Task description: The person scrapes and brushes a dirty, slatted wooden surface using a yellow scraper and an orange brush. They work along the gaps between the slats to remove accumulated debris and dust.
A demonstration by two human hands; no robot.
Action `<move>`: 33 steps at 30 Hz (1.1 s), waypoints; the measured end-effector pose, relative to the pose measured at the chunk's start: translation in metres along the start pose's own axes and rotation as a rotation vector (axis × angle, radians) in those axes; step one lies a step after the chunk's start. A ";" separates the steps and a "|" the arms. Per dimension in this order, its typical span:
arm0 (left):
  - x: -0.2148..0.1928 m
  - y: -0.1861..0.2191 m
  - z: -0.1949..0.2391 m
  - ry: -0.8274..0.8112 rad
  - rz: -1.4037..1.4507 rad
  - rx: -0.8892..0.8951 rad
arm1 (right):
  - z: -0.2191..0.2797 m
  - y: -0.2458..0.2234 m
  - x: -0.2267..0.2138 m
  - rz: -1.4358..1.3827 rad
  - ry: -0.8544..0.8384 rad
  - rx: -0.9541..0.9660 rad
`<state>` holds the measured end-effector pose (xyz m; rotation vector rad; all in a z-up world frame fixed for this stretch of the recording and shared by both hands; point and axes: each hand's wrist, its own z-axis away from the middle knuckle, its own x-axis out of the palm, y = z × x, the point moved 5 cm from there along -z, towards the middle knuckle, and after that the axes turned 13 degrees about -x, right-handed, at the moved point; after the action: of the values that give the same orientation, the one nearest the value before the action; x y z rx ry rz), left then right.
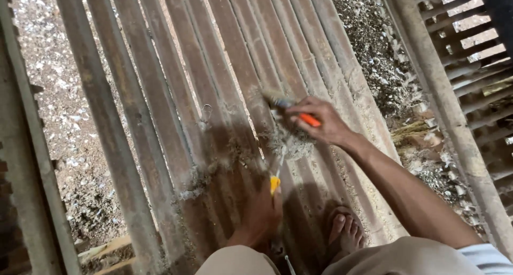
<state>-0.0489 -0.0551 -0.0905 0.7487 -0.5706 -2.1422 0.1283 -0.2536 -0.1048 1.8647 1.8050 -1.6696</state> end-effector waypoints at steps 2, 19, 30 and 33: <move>0.000 -0.016 -0.034 0.167 0.006 0.027 | 0.003 -0.021 0.000 -0.057 -0.088 0.046; 0.054 -0.050 -0.085 0.105 0.094 -0.059 | 0.054 -0.172 -0.015 0.049 0.029 0.565; 0.033 -0.017 -0.123 0.131 -0.210 -0.014 | 0.047 -0.187 -0.010 0.044 0.206 0.653; 0.139 -0.140 -0.125 0.254 -0.380 0.188 | 0.041 -0.168 -0.020 -0.019 0.299 0.688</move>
<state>-0.1110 -0.1003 -0.3104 1.2996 -0.5308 -2.3023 -0.0155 -0.2416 -0.0075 2.4656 1.4223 -2.3376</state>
